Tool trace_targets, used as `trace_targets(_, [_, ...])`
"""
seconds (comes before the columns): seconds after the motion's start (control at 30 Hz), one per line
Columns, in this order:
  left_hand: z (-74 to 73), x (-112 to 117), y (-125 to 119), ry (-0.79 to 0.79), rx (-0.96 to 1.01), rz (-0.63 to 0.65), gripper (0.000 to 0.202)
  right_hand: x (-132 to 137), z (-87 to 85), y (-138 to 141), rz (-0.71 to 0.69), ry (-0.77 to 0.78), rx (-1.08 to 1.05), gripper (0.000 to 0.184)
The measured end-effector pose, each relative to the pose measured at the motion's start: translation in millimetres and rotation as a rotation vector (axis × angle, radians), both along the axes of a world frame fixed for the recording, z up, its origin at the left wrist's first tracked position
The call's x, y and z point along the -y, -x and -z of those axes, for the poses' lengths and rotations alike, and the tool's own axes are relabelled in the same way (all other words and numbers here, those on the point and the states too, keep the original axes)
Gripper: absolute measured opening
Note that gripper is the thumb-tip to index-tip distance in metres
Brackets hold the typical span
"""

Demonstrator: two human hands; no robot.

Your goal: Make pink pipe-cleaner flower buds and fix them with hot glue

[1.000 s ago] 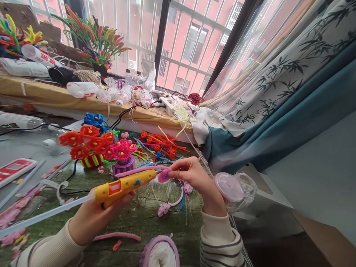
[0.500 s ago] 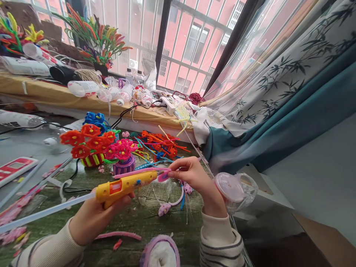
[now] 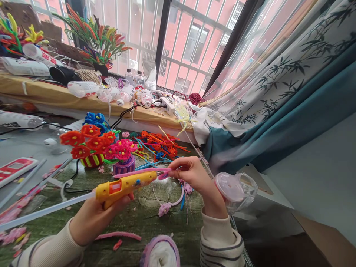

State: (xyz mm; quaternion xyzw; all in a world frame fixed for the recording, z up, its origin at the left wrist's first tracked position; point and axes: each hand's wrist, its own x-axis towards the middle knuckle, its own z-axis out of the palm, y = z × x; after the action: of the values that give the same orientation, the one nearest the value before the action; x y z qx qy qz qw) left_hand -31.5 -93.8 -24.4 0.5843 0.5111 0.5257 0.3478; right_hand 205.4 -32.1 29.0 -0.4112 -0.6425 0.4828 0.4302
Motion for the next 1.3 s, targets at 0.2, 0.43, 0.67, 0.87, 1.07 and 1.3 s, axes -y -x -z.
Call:
trace_targets(0.2, [2.4, -1.7, 3.2, -0.022, -0.002, 0.027, 0.020, 0.1, 0.3, 0.8, 0.022, -0.006, -0.016, 0.028])
trace_targets(0.43, [4.1, -2.7, 8.5, 0.072, -0.039, 0.078, 0.024, -0.7, 1.6, -1.4, 0.023, 0.000, -0.011, 0.025])
trace_targets(0.67, [7.8, -4.0, 12.1, 0.084, -0.092, 0.109, 0.028, 2.5, -3.0, 1.4, 0.002, 0.012, -0.058, 0.026])
trace_targets(0.87, [8.6, -6.0, 15.4, 0.056, -0.130, 0.143, 0.027, 1.9, -2.2, 0.2, 0.025, 0.003, -0.045, 0.028])
trace_targets(1.07, [7.3, -5.5, 14.6, 0.050, -0.141, 0.142, 0.030, 1.1, 0.5, 0.0, -0.007, -0.008, -0.044, 0.020])
trace_targets(1.3, [9.4, -6.0, 14.3, 0.074, -0.130, 0.127, 0.031, 0.8, 0.9, 1.3, -0.001, -0.025, -0.013, 0.016])
